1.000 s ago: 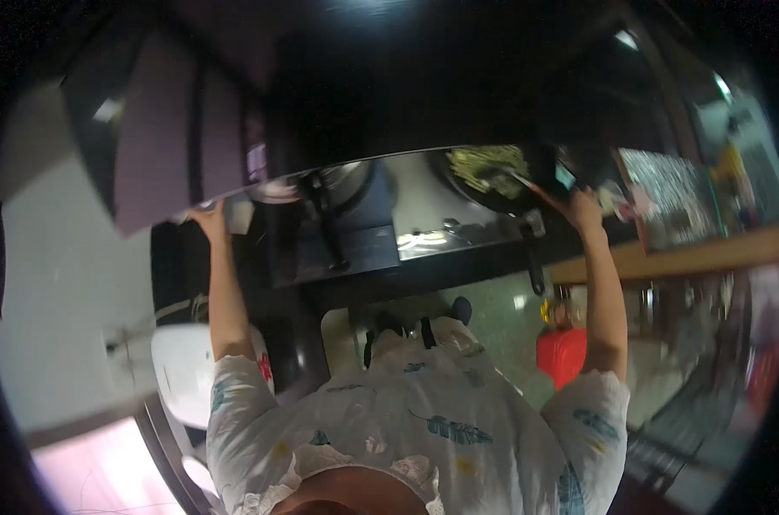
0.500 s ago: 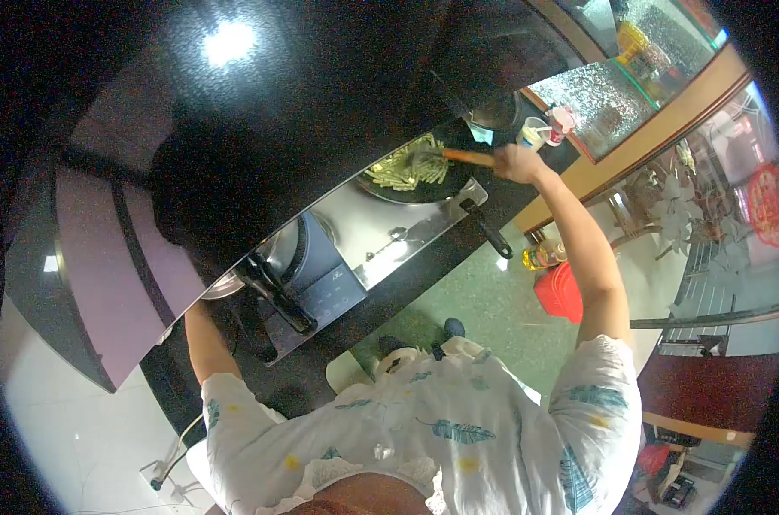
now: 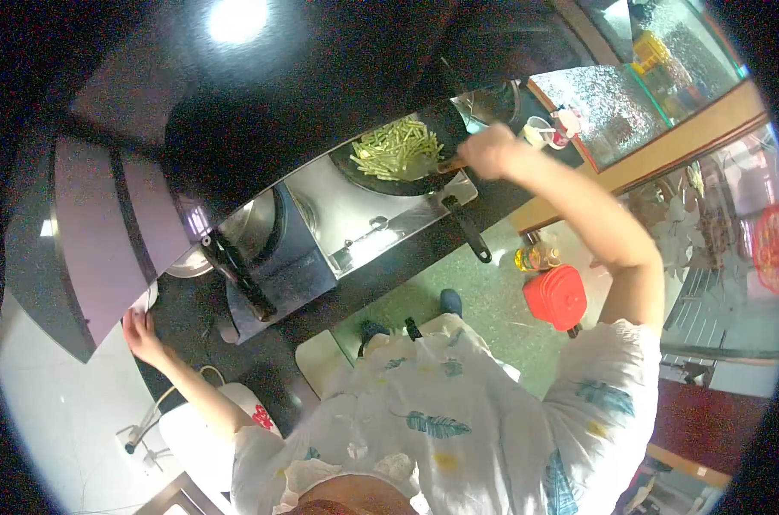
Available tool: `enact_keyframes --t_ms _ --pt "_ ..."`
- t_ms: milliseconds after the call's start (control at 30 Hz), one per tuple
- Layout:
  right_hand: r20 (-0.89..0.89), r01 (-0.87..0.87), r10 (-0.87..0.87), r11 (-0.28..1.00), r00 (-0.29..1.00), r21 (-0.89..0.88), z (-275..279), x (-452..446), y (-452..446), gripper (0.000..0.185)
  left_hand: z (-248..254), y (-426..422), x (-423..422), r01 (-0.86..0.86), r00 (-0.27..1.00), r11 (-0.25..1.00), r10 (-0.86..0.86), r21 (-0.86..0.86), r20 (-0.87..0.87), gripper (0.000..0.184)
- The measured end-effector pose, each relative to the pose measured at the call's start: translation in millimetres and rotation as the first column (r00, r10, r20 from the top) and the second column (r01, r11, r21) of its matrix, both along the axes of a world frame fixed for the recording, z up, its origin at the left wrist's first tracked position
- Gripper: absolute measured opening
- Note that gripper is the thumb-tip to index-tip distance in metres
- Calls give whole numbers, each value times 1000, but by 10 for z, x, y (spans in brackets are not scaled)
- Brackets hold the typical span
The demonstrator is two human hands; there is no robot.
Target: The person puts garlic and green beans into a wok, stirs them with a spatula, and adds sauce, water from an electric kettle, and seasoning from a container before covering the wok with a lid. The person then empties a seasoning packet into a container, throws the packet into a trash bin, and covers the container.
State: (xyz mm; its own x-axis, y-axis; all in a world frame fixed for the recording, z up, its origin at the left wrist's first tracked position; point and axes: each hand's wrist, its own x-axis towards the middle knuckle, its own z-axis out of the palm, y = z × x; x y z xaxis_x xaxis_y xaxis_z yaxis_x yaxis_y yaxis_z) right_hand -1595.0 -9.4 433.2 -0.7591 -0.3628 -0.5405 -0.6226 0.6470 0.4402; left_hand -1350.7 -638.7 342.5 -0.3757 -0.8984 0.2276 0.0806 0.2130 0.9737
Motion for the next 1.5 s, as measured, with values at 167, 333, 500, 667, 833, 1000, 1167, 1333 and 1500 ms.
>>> enact_keyframes --t_ms 167,333,500,667,833,1000,1167,1333,1500 --pt "232 73 -79 997 969 33 684 -371 -384 27 366 1625 467 -216 971 960 191 -180 -145 14" --pt "-91 -226 211 952 973 -207 -202 -917 -138 22 126 3531 229 27 1000 996 -27 -90 6 10" --pt "-69 -418 423 835 904 -358 156 -899 347 20 -913 5024 -313 524 824 848 -528 76 206 20" --pt "128 -486 570 781 812 -393 264 -804 199 26 -1469 6021 -893 552 671 510 -741 660 12 33" --pt "-174 -432 411 700 895 -568 -273 -1171 -385 24 -1243 6206 -1087 526 712 161 -621 835 -328 40" --pt "40 -57 110 752 993 -657 -315 -1527 26 51 -1245 6245 -1060 545 723 175 -593 820 -354 39" --pt "262 46 112 847 958 -530 358 -1614 728 40 -1290 6226 -1045 566 709 161 -595 808 -378 40" --pt "112 -87 151 893 982 -441 -55 -1653 698 31 -1242 6215 -1037 542 719 120 -579 832 -385 38" --pt "-25 -322 382 739 924 -592 31 -1532 683 19 -1282 6208 -1049 543 718 96 -569 834 -402 37"
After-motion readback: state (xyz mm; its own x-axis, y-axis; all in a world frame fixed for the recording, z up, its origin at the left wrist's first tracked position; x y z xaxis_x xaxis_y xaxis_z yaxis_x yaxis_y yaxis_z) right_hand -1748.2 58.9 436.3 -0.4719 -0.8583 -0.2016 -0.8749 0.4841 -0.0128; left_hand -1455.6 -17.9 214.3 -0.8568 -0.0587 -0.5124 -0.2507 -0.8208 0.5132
